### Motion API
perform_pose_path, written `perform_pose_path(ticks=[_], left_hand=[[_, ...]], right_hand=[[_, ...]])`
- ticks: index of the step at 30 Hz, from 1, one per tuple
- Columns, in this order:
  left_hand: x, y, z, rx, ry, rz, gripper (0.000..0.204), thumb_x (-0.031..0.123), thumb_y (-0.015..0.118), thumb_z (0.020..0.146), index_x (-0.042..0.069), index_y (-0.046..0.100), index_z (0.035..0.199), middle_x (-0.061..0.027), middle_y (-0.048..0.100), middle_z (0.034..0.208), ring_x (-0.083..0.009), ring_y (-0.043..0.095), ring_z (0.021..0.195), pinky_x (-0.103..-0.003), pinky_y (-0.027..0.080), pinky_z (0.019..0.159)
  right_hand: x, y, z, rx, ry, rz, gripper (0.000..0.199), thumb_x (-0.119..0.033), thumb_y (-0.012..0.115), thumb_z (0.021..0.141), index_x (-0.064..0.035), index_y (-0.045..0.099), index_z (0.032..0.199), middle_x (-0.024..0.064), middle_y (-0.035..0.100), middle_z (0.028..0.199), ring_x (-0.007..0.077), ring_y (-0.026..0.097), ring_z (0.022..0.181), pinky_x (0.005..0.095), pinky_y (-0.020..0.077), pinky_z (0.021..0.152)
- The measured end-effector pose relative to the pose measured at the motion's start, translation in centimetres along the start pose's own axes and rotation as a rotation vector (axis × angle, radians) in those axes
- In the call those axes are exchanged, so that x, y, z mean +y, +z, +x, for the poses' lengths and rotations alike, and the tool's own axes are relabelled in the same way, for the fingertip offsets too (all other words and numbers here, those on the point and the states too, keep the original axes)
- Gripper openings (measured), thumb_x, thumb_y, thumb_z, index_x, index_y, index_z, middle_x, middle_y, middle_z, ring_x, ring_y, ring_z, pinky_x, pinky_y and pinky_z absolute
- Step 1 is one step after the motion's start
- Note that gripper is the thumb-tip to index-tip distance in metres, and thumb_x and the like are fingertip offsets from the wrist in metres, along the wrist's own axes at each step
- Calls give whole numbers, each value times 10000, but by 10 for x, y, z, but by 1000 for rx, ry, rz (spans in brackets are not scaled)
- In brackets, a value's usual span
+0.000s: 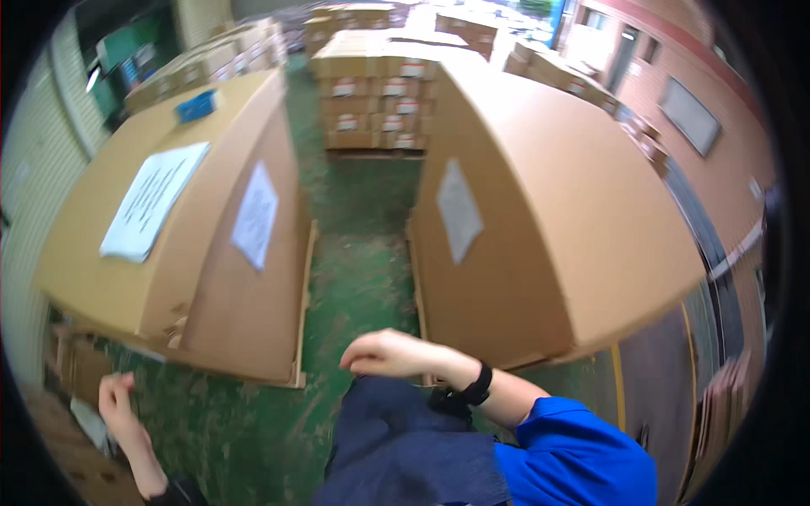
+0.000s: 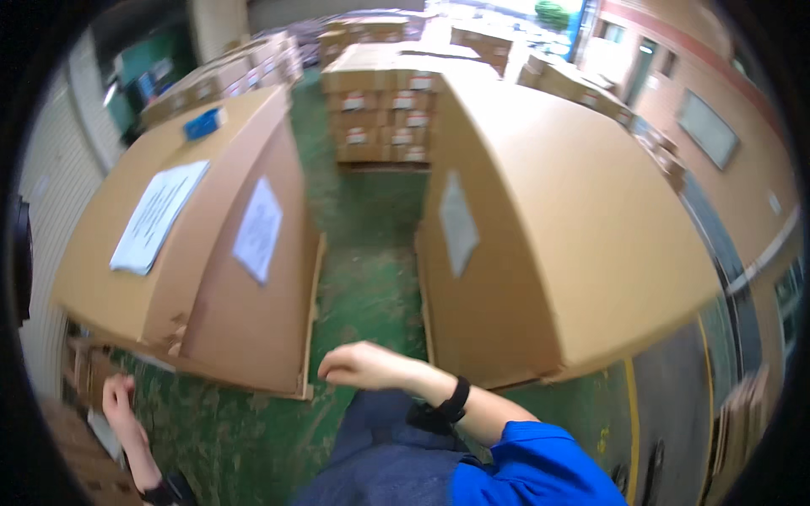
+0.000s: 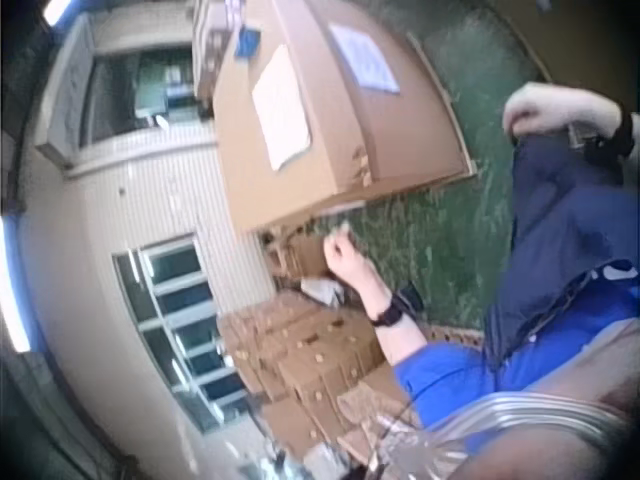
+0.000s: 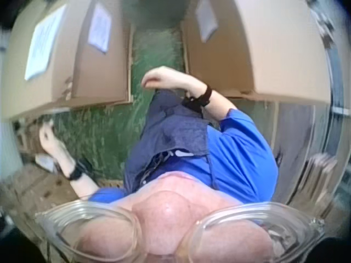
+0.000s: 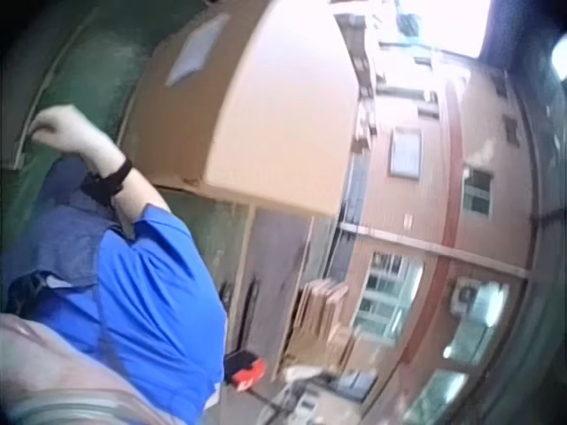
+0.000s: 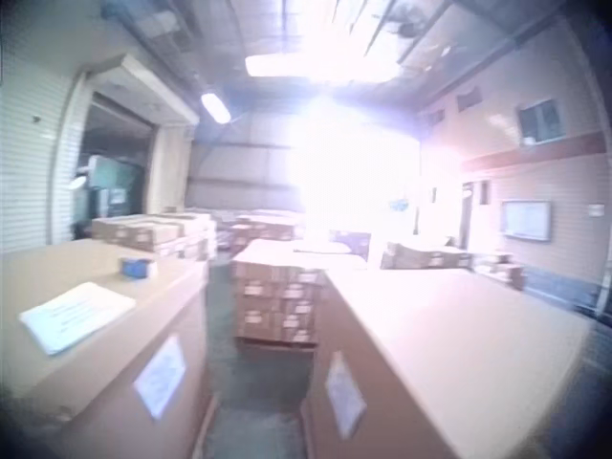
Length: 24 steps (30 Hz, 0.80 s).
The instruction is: Applying and taping shipping labels onto cardboard boxes in a warehouse.
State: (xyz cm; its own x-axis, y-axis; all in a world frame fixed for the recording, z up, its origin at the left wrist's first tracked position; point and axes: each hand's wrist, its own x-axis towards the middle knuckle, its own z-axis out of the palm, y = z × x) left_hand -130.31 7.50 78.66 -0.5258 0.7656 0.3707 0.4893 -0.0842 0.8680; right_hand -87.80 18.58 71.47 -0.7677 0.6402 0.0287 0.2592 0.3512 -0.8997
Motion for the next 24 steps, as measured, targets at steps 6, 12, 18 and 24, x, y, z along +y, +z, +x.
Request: perform_pose_path(ticks=[6,12,18,24], left_hand=[[-16,12,96,-31,-284,-147,304,281,484,921,7,565,817,-56,583,871,-122,513,820,-255,412,732],[4,66,181,240,-713,-552,470,255,508,900,-38,347,1231,-199,377,1269,-277,408,1162,-425,399,956],[6,93,228,338,-833,-546,431,243,535,884,-9,389,1201,-182,378,1271,-276,396,1163,-453,401,930],[1,98,232,318,-881,-511,358,261,537,884,39,482,1159,-103,482,1192,-194,461,1078,-359,405,891]], right_hand=[[24,-82,191,81,-157,74,169,-89,572,821,-36,608,977,55,602,903,132,568,825,260,459,716],[49,-190,401,283,-391,-78,285,-58,588,792,-68,570,1076,52,585,1009,136,549,869,254,450,716],[49,-283,615,287,-695,-575,432,-190,609,791,-76,500,1193,149,461,1258,275,503,1078,350,446,827],[30,-302,713,152,-579,-884,494,-279,606,778,-29,497,1189,214,487,1210,363,514,1047,388,399,901]])
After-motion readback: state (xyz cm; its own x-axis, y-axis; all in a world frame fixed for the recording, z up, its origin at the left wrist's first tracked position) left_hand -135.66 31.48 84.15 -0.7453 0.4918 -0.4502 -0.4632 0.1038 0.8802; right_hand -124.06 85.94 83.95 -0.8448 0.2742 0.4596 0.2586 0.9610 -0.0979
